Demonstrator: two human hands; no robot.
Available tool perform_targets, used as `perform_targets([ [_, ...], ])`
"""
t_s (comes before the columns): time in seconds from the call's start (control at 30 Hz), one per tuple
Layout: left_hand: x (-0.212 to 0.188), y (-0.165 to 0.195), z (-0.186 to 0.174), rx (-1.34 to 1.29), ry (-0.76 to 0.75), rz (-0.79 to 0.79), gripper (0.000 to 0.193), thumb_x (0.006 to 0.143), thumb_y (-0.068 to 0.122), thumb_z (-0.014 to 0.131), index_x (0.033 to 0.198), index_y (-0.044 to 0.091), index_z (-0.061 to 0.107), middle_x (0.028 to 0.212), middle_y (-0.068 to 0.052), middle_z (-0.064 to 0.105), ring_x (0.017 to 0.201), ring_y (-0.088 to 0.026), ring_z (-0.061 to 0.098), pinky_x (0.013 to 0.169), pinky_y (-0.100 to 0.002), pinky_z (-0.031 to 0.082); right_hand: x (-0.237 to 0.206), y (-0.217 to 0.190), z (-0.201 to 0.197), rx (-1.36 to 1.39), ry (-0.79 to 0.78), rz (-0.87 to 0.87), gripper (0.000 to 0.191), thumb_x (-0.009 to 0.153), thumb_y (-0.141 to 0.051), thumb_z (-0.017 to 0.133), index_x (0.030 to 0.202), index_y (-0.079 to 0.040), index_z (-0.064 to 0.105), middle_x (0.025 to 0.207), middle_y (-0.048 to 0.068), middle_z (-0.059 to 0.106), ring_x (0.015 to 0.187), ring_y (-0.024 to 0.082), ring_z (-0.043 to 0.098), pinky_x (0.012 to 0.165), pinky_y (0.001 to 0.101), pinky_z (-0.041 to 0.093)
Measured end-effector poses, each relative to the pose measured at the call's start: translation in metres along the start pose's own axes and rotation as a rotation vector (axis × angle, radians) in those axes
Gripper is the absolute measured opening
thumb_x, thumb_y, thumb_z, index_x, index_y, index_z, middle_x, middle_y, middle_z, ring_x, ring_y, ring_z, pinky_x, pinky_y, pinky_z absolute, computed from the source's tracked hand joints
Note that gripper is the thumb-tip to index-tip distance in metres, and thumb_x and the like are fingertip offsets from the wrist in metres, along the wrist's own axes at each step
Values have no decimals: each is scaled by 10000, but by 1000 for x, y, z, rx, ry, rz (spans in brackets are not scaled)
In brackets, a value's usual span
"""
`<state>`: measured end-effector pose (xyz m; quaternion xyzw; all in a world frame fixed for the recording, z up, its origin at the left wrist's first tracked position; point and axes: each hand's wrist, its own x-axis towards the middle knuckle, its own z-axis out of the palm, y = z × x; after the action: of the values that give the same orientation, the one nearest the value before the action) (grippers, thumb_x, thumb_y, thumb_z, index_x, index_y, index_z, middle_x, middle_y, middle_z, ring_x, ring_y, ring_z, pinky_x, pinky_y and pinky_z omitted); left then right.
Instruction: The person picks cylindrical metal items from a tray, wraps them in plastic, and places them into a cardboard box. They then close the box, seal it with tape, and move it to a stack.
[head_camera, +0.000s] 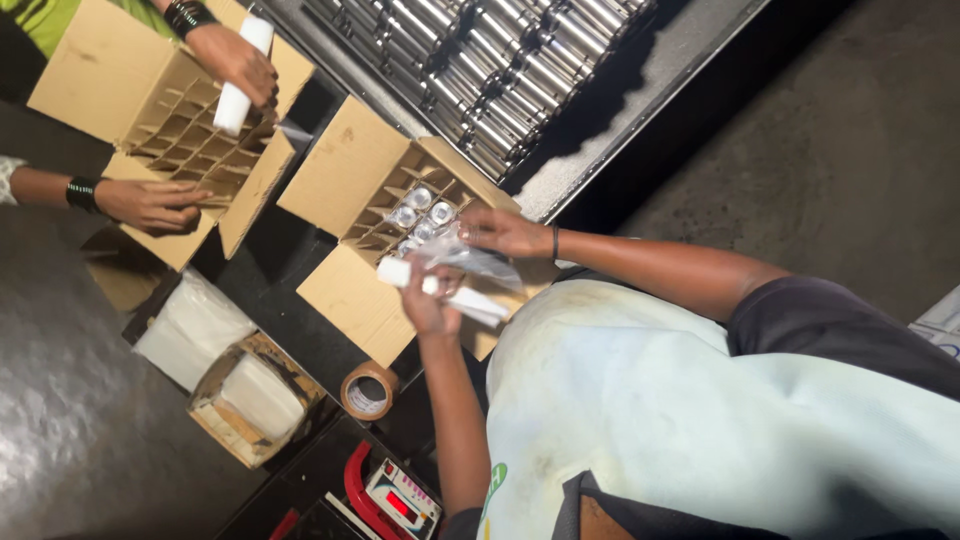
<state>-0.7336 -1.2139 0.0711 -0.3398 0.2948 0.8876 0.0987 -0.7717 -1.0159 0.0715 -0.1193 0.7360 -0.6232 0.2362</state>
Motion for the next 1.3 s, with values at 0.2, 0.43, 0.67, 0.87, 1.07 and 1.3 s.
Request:
perform_targets([
  [0.2, 13, 14, -87, 121, -228, 94, 243, 1122, 210, 587, 1035, 14, 474, 795, -104, 600, 511, -119, 491, 491, -270, 437, -26, -14, -12, -72, -118, -16, 473, 921, -302, 734, 1314, -43, 684, 1152, 155, 761, 953, 268, 733, 854, 394, 592],
  [0.43, -6, 3, -124, 404, 144, 221, 240, 938, 154, 681, 1095, 87, 512, 942, -89, 760, 633, -85, 600, 482, -219, 416, -34, -85, -57, -527, -67, -161, 436, 912, -237, 771, 1283, -25, 679, 1132, 197, 745, 1023, 266, 738, 851, 394, 596],
  [0.67, 3, 1, -96, 731, 71, 233, 524, 945, 175, 696, 1368, 34, 419, 951, -135, 622, 523, -103, 544, 446, -258, 454, -10, -22, 46, -567, 98, -419, 494, 968, -203, 822, 1379, -71, 582, 1217, 230, 739, 1077, 315, 743, 933, 423, 610],
  [0.87, -1, 20, -108, 564, -97, 57, 564, 947, 84, 711, 1406, 22, 389, 1249, -362, 662, 575, -155, 520, 491, -279, 462, 23, 9, 40, -431, -311, -156, 974, 735, -217, 846, 1526, 72, 356, 1024, 226, 714, 829, 333, 716, 740, 434, 585],
  [1.07, -4, 1, -82, -6, -142, 196, 334, 958, 29, 637, 1239, -40, 470, 1455, -268, 539, 1200, -279, 708, 926, -404, 621, 4, -7, 56, -475, 22, -280, 254, 949, -223, 797, 1047, -39, 652, 839, 127, 685, 675, 235, 691, 609, 386, 554],
  [1.3, 17, 2, -40, 245, -212, 141, 282, 1035, 159, 706, 1231, -38, 656, 1043, -110, 687, 793, -176, 660, 671, -331, 522, 26, -28, -5, -343, 42, -156, 278, 1071, -287, 771, 994, -34, 686, 930, 117, 717, 829, 242, 673, 760, 367, 541],
])
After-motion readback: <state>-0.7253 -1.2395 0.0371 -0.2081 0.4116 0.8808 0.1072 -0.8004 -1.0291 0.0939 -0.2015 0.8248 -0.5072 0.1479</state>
